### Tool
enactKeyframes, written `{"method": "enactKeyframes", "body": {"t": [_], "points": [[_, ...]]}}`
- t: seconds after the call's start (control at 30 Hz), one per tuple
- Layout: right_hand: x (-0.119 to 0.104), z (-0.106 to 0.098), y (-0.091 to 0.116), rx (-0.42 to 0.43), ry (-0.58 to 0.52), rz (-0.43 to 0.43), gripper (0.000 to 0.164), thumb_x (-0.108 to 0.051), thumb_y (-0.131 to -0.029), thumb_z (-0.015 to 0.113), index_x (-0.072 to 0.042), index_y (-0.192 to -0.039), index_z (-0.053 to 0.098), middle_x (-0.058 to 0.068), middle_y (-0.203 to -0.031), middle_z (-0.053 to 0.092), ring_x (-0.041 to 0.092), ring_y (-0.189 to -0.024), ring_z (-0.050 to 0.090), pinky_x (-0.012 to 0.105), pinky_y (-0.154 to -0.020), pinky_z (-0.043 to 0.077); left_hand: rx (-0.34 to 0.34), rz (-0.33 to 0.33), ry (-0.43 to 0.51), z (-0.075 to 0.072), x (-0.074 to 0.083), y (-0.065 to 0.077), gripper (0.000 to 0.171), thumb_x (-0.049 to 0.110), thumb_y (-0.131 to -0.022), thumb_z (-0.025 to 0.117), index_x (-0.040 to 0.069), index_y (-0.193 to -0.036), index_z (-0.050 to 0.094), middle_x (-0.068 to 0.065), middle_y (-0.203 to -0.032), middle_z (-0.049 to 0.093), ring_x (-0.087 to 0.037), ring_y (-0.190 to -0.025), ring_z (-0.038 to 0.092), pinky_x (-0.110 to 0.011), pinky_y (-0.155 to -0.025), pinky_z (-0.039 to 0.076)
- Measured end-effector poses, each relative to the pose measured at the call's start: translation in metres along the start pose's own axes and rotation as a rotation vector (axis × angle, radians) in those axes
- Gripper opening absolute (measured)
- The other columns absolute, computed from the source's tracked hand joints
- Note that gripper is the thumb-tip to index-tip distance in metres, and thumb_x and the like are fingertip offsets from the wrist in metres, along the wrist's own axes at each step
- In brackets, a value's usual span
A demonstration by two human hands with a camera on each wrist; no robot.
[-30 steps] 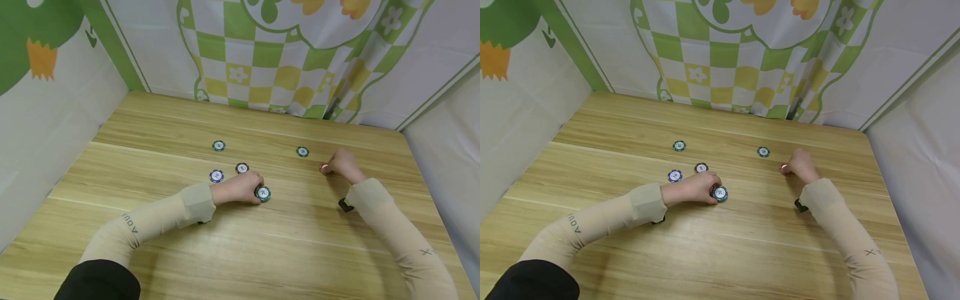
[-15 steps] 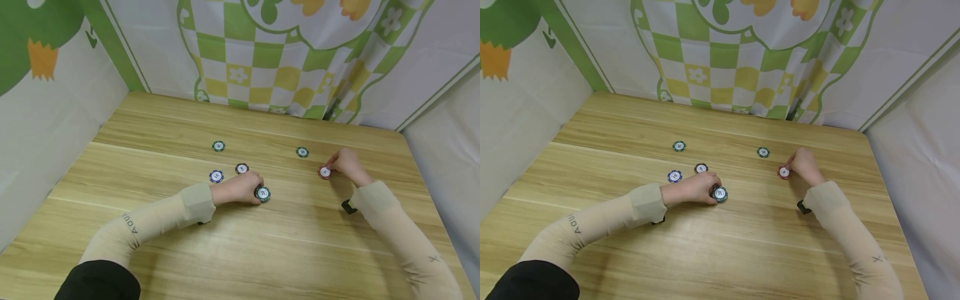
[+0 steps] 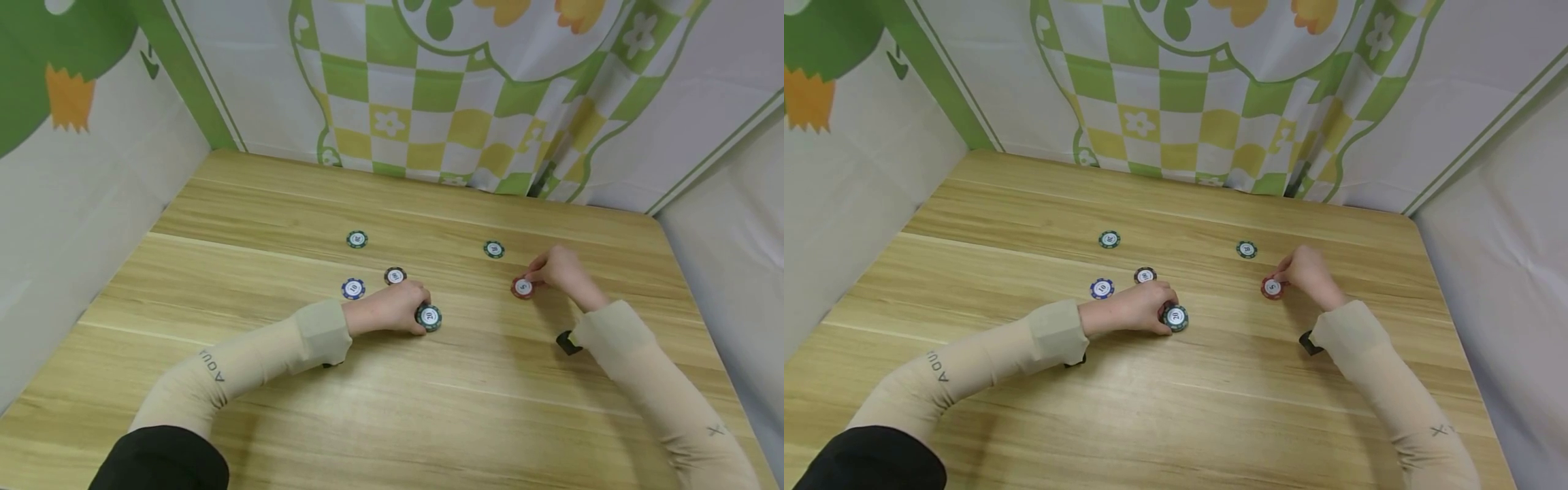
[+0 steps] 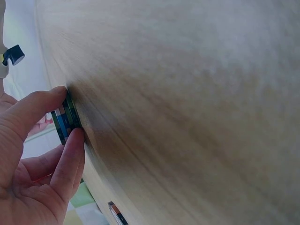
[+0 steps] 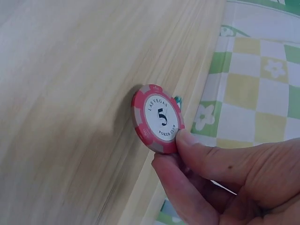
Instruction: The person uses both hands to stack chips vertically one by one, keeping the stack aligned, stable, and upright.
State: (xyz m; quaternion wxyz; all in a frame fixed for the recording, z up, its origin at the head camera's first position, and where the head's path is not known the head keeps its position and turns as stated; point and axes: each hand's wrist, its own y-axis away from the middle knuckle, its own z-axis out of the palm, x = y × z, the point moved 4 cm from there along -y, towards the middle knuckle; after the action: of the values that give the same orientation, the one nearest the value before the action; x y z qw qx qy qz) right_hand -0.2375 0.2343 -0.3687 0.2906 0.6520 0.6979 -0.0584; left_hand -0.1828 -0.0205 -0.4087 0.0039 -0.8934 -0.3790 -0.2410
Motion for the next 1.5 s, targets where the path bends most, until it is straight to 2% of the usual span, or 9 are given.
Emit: {"method": "enactKeyframes", "body": {"t": [0.2,0.37,0.67,0.93,1.23,1.5], "points": [[-0.008,0.005,0.002,-0.041,-0.043,-0.022,0.019,-0.003,-0.079,0.067,0.013,-0.089,0.065,0.02,-0.08,0.067,0.016,-0.061,0.063,0.025,-0.056,0.051,0.002,0.0,0.007,0.0,0.0,0.001,0.039,0.024,-0.069,0.078,0.002,-0.097,0.063,-0.005,-0.092,0.06,-0.014,-0.084,0.056,-0.022,-0.075,0.046],[-0.011,0.01,0.002,-0.08,-0.07,-0.021,0.019,-0.004,-0.079,0.067,0.011,-0.09,0.066,0.021,-0.083,0.067,0.013,-0.061,0.063,0.03,-0.061,0.053,-0.005,-0.013,0.018,0.0,0.001,0.001,0.04,0.025,-0.07,0.078,0.002,-0.099,0.062,-0.005,-0.094,0.06,-0.014,-0.085,0.056,-0.022,-0.075,0.047],[-0.016,0.016,0.004,-0.133,-0.132,-0.02,0.022,-0.007,-0.08,0.067,0.01,-0.093,0.067,0.02,-0.087,0.067,0.012,-0.065,0.063,0.031,-0.064,0.053,-0.01,-0.024,0.009,0.0,0.0,0.001,0.042,0.025,-0.07,0.078,0.002,-0.101,0.062,-0.006,-0.096,0.06,-0.014,-0.087,0.056,-0.023,-0.077,0.047],[-0.022,0.026,0.008,-0.204,-0.317,0.014,0.025,-0.002,-0.081,0.065,0.016,-0.098,0.062,0.017,-0.083,0.067,0.009,-0.061,0.063,0.032,-0.067,0.054,0.0,-0.011,-0.001,-0.001,0.001,0.002,0.04,0.024,-0.069,0.078,0.002,-0.098,0.062,-0.005,-0.093,0.06,-0.014,-0.085,0.056,-0.023,-0.075,0.047],[-0.03,0.033,0.012,-0.253,-0.41,0.054,0.028,-0.002,-0.082,0.064,0.016,-0.104,0.06,0.009,-0.077,0.067,0.01,-0.062,0.063,0.031,-0.066,0.054,0.005,-0.002,-0.004,-0.002,0.001,0.002,0.038,0.024,-0.069,0.078,0.002,-0.097,0.063,-0.005,-0.092,0.06,-0.015,-0.084,0.056,-0.023,-0.075,0.047],[-0.038,0.046,0.013,-0.257,-0.522,0.08,0.03,-0.002,-0.08,0.066,0.017,-0.103,0.06,0.012,-0.079,0.067,0.009,-0.06,0.062,0.026,-0.063,0.053,0.008,0.005,0.003,-0.002,0.002,0.003,0.037,0.023,-0.069,0.078,0.002,-0.096,0.063,-0.005,-0.09,0.061,-0.014,-0.083,0.056,-0.023,-0.075,0.046]]}}
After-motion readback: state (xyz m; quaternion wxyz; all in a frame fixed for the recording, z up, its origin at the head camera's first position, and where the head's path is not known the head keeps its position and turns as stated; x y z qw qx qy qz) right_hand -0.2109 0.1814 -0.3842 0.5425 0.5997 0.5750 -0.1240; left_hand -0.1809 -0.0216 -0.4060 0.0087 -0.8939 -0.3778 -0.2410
